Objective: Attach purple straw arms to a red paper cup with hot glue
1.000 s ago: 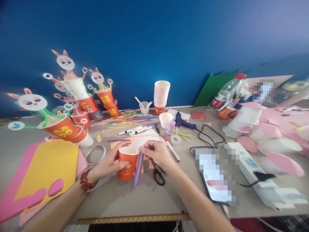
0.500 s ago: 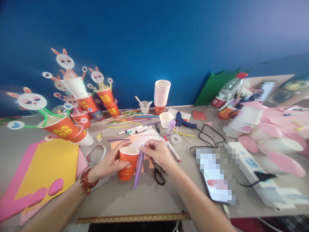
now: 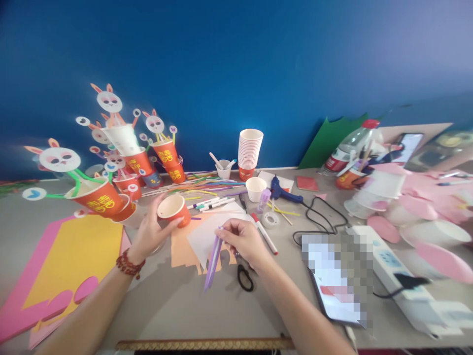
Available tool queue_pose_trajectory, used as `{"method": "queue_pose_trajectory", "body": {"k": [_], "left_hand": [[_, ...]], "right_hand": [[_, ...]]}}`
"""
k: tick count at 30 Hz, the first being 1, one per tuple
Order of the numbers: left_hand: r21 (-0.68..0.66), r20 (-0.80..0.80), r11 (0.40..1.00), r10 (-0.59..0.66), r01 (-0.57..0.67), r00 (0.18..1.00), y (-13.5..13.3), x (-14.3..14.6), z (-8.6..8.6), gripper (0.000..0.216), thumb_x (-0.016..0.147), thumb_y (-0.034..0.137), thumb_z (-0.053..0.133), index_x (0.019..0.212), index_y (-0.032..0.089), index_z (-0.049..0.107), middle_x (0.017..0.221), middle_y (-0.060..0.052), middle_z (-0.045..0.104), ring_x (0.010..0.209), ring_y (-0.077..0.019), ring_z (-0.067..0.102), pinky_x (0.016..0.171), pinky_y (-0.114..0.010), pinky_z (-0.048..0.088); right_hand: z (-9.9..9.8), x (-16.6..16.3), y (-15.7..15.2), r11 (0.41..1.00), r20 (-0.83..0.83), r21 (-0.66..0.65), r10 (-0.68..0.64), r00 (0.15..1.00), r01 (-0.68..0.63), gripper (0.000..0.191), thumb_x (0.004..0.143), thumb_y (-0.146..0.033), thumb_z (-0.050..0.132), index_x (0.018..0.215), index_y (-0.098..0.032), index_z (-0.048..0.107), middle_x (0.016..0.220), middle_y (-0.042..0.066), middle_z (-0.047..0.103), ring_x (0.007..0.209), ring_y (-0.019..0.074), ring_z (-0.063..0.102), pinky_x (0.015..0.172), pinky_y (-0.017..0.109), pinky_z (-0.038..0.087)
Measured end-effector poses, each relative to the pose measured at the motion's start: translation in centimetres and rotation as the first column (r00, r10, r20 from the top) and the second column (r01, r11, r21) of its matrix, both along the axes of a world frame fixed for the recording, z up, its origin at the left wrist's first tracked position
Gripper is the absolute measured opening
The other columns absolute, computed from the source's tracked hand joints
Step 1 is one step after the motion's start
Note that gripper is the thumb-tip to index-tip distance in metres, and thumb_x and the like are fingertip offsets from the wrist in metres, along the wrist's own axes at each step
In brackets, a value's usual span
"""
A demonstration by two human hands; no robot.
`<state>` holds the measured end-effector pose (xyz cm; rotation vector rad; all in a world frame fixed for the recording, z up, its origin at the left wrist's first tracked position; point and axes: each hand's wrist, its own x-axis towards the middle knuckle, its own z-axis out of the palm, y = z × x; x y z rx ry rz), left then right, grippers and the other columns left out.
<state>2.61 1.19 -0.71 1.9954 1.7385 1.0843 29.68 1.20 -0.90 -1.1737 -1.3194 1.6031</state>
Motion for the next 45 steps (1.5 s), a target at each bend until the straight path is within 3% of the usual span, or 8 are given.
{"method": "queue_pose_trajectory", "body": {"k": [5, 12, 20, 25, 29, 34, 37, 45], "left_hand": [[0.212, -0.099, 0.96, 0.207, -0.183, 0.973, 1.8, -2.1, -2.1, 0.067, 0.087, 0.038, 0.06, 0.143, 0.015, 0.032, 0.138, -0.019, 0.048, 0.131, -0.0325, 0.047, 0.108, -0.047, 0.04], [0.223, -0.126, 0.961, 0.195, -0.164, 0.973, 2.7, -3.0, -3.7, 0.064, 0.087, 0.038, 0.06, 0.141, 0.017, 0.034, 0.136, -0.018, 0.049, 0.131, -0.0325, 0.046, 0.107, -0.048, 0.042], [0.279, -0.099, 0.944, 0.209, -0.175, 0.973, 2.3, -2.4, -2.4, 0.078, 0.083, 0.044, 0.066, 0.144, 0.013, 0.03, 0.143, -0.023, 0.042, 0.137, -0.0364, 0.04, 0.112, -0.051, 0.035], [0.236, -0.067, 0.96, -0.138, 0.151, 0.988, -1.3, 1.6, 0.6, 0.045, 0.09, 0.033, 0.057, 0.133, 0.022, 0.047, 0.141, -0.013, 0.048, 0.137, -0.0311, 0.04, 0.116, -0.049, 0.029], [-0.23, 0.439, 0.794, -0.432, 0.563, 0.788, -4.6, 6.0, 0.5, 0.046, 0.091, 0.04, 0.058, 0.131, 0.022, 0.046, 0.121, -0.012, 0.064, 0.11, -0.0257, 0.062, 0.095, -0.04, 0.05], [-0.381, 0.869, 0.511, -0.085, 0.77, 0.487, -6.2, 8.7, -2.0, 0.038, 0.089, 0.049, 0.059, 0.105, 0.015, 0.055, 0.088, -0.01, 0.072, 0.083, -0.0227, 0.071, 0.079, -0.037, 0.055], [-0.376, 0.923, 0.476, 0.115, 0.795, 0.368, -6.2, 9.1, -2.8, 0.037, 0.088, 0.048, 0.06, 0.101, 0.014, 0.055, 0.081, -0.008, 0.071, 0.069, -0.0193, 0.071, 0.065, -0.03, 0.054], [-0.226, 0.969, 0.431, 0.193, 0.874, 0.156, -6.1, 9.3, -3.2, 0.024, 0.091, 0.04, 0.059, 0.091, 0.016, 0.055, 0.056, 0.006, 0.048, 0.036, -0.0035, 0.031, 0.039, -0.017, 0.036]], "right_hand": [[0.3, -0.1, -0.2, 1.0, 0.007, -0.004, 0.006, 1.0, -0.006, 0.041, 0.072, -0.05, 0.077, 0.061, -0.019, 0.052, 0.048, -0.006, 0.051, 0.041, 0.0078, 0.042, 0.041, 0.02, 0.034], [0.2, -0.4, -0.3, 1.0, 0.017, 0.003, 0.017, 1.0, -0.017, 0.04, 0.071, -0.05, 0.077, 0.062, -0.019, 0.054, 0.048, -0.006, 0.05, 0.04, 0.007, 0.04, 0.04, 0.019, 0.032], [0.0, -0.5, -0.2, 0.999, 0.009, 0.015, 0.031, 0.999, -0.031, 0.043, 0.069, -0.054, 0.078, 0.062, -0.018, 0.055, 0.046, -0.006, 0.051, 0.039, 0.0062, 0.039, 0.038, 0.018, 0.029], [0.4, -1.1, -0.7, 1.0, 0.001, 0.007, 0.014, 1.0, -0.014, 0.045, 0.066, -0.056, 0.079, 0.061, -0.018, 0.055, 0.049, -0.005, 0.052, 0.039, 0.0055, 0.037, 0.037, 0.019, 0.027], [-0.1, -1.6, -1.0, 0.999, -0.009, 0.031, 0.025, 1.0, -0.025, 0.045, 0.067, -0.056, 0.079, 0.061, -0.018, 0.054, 0.048, -0.006, 0.049, 0.041, 0.0062, 0.037, 0.039, 0.019, 0.028], [-1.1, -1.9, -1.0, 0.996, -0.038, 0.09, 0.007, 0.999, -0.004, 0.046, 0.068, -0.056, 0.078, 0.061, -0.018, 0.052, 0.051, -0.005, 0.052, 0.045, 0.0072, 0.041, 0.043, 0.02, 0.032], [-1.5, -2.0, -0.9, 0.995, -0.026, 0.095, 0.001, 1.0, 0.001, 0.045, 0.07, -0.054, 0.077, 0.061, -0.018, 0.052, 0.049, -0.006, 0.051, 0.042, 0.0061, 0.037, 0.04, 0.019, 0.027], [-2.5, -2.3, -0.8, 1.0, -0.076, 0.016, -0.017, 0.997, 0.019, 0.043, 0.07, -0.051, 0.078, 0.062, -0.018, 0.051, 0.049, -0.008, 0.048, 0.04, 0.0043, 0.036, 0.039, 0.018, 0.025]]}}
